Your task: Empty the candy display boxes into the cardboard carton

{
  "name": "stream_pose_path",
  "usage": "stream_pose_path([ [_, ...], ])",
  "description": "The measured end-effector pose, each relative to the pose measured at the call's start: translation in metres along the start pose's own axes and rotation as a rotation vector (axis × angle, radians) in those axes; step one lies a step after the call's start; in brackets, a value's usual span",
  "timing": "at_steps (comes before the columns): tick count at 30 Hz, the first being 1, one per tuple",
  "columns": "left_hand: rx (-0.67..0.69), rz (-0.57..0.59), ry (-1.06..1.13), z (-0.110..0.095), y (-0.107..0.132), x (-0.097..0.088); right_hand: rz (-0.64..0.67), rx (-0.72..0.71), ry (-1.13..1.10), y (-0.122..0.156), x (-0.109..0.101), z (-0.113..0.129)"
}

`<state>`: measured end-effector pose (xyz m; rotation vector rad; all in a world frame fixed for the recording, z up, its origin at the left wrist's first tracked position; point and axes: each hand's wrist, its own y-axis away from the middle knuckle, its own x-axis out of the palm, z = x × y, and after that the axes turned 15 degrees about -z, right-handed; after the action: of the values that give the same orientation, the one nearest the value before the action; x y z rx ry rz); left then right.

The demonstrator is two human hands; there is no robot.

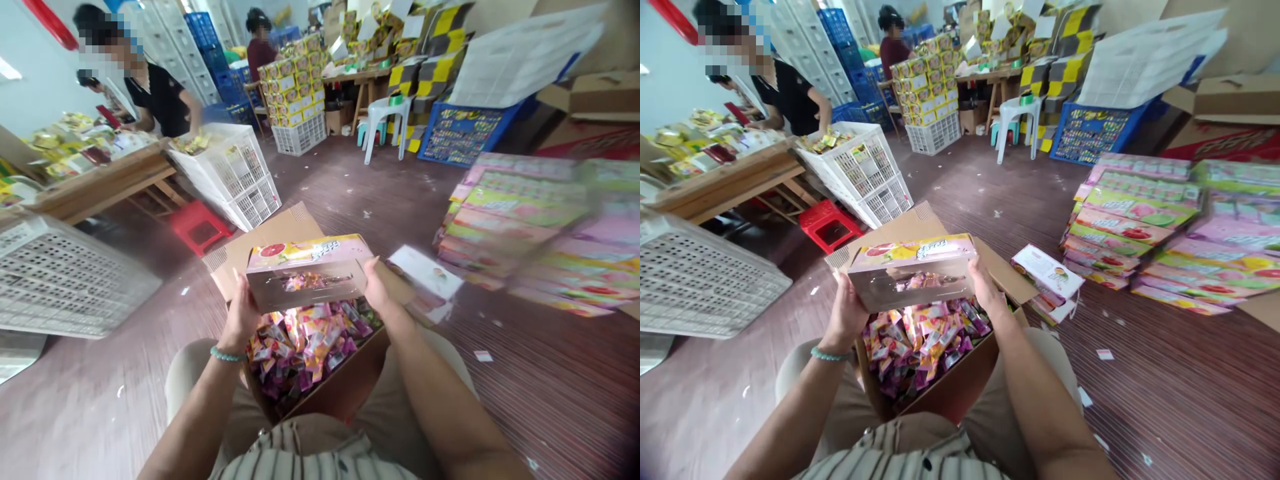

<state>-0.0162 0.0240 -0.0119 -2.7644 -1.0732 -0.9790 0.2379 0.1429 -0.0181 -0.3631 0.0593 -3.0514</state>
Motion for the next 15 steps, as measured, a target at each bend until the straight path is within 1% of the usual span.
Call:
stream_pose_path([
  [3,0.004,0.043,-0.007,0.008,-0.001,0.012,-0.157,-0.029,-0.099,-0.004,-0.01,-0.001],
  [6,0.018,0.078,-0.069,0.021,-0.01,0.029,-0.362,-0.017,-0.156,-0.004,-0.013,0.009],
  [7,0.05,0.067,-0.135,0.027,-0.014,0.033,-0.433,-0.01,-0.178,-0.003,-0.015,0.015],
  [8,0.11,0.054,-0.245,0.033,-0.019,0.037,-0.493,-0.011,-0.195,-0.003,-0.018,0.022],
  [9,0.194,0.06,-0.403,0.042,-0.024,0.039,-0.537,-0.027,-0.2,-0.003,-0.024,0.031],
  [10,0.284,0.09,-0.595,0.053,-0.029,0.04,-0.571,-0.068,-0.187,-0.001,-0.035,0.04],
  [11,0.363,0.146,-0.799,0.066,-0.033,0.039,-0.609,-0.137,-0.156,0.003,-0.051,0.051],
  [12,0.412,0.226,-0.997,0.08,-0.037,0.037,-0.658,-0.229,-0.1,0.009,-0.072,0.063],
  [13,0.42,0.313,-1.175,0.097,-0.041,0.034,-0.72,-0.331,-0.01,0.019,-0.098,0.076],
  [15,0.353,0.433,-1.448,0.13,-0.044,0.027,-0.853,-0.509,0.268,0.046,-0.157,0.104],
])
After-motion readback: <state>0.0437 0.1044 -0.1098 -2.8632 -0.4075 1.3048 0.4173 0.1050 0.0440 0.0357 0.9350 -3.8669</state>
